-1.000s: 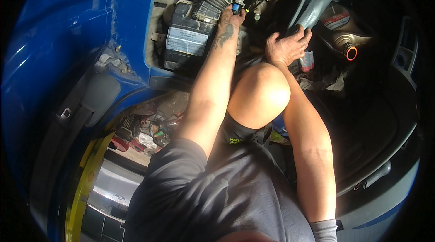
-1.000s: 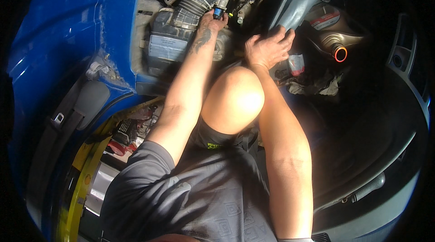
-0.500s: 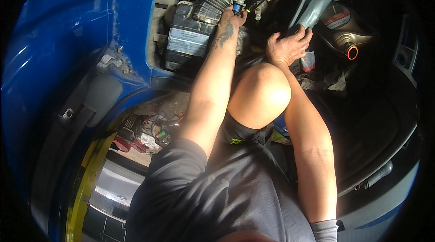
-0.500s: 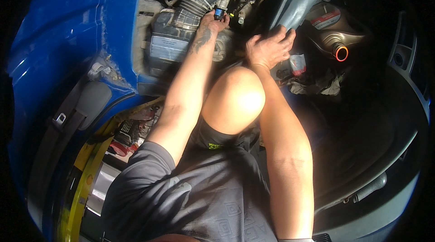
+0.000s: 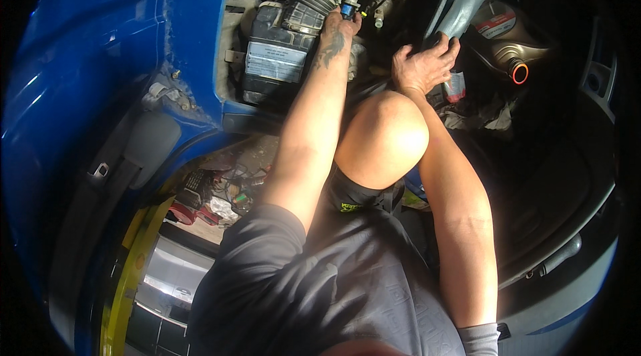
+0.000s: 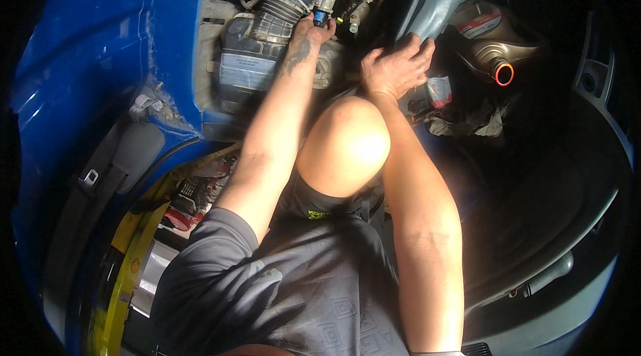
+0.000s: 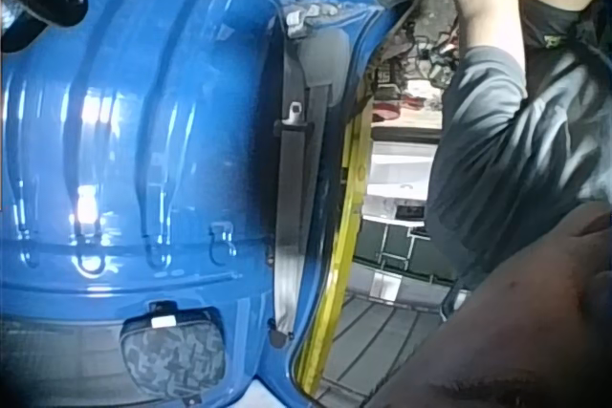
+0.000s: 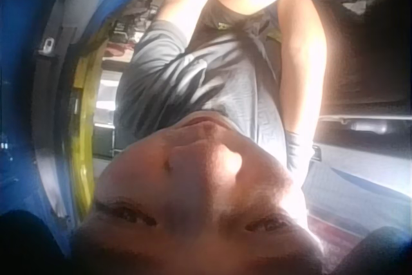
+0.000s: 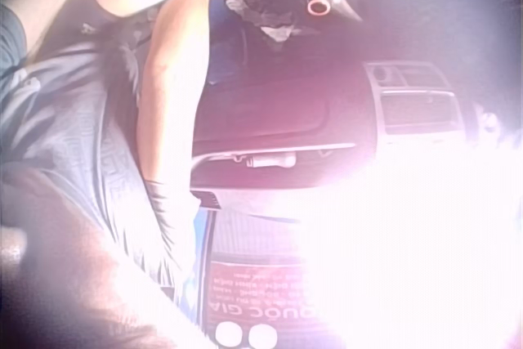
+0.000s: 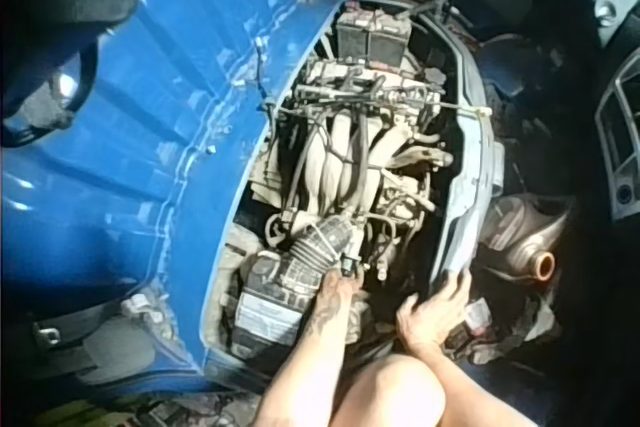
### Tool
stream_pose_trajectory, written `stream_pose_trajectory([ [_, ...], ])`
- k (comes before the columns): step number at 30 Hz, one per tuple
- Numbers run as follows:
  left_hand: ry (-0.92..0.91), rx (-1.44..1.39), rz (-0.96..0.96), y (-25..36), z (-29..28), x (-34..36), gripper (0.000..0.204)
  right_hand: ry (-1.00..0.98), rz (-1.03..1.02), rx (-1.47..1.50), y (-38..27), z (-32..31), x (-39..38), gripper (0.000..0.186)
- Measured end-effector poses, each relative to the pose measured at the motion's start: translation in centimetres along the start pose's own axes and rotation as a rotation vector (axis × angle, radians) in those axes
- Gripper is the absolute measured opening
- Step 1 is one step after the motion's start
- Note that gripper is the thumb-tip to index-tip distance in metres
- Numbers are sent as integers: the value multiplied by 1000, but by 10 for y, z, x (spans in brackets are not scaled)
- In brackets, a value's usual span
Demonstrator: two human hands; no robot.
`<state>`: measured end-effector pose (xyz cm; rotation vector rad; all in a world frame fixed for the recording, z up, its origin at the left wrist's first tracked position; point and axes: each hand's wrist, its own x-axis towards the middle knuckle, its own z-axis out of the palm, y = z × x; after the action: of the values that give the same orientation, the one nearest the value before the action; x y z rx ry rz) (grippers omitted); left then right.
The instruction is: The person works on a truck engine, removing and handling various components including a sensor and a small black module while using a screwdriver.
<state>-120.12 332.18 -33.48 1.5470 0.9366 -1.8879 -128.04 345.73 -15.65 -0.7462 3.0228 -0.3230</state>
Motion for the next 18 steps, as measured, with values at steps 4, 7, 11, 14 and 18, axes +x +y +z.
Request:
stream_pose_trajectory([
  [4,-13,57,-9,4,-1,3,22,9,-10,-1,0,-2,0,73],
  [7,11,28,19,5,-1,4,19,-13,8,24,-2,-1,-1,75],
  [11,23,-21,36,-2,1,2,20,-7,19,24,0,-2,1,75],
  [14,-22,15,27,4,-2,2,21,-16,16,45,-2,-3,0,75],
  [18,11,74,-16,1,1,-5,19,2,13,45,1,-3,1,75],
])
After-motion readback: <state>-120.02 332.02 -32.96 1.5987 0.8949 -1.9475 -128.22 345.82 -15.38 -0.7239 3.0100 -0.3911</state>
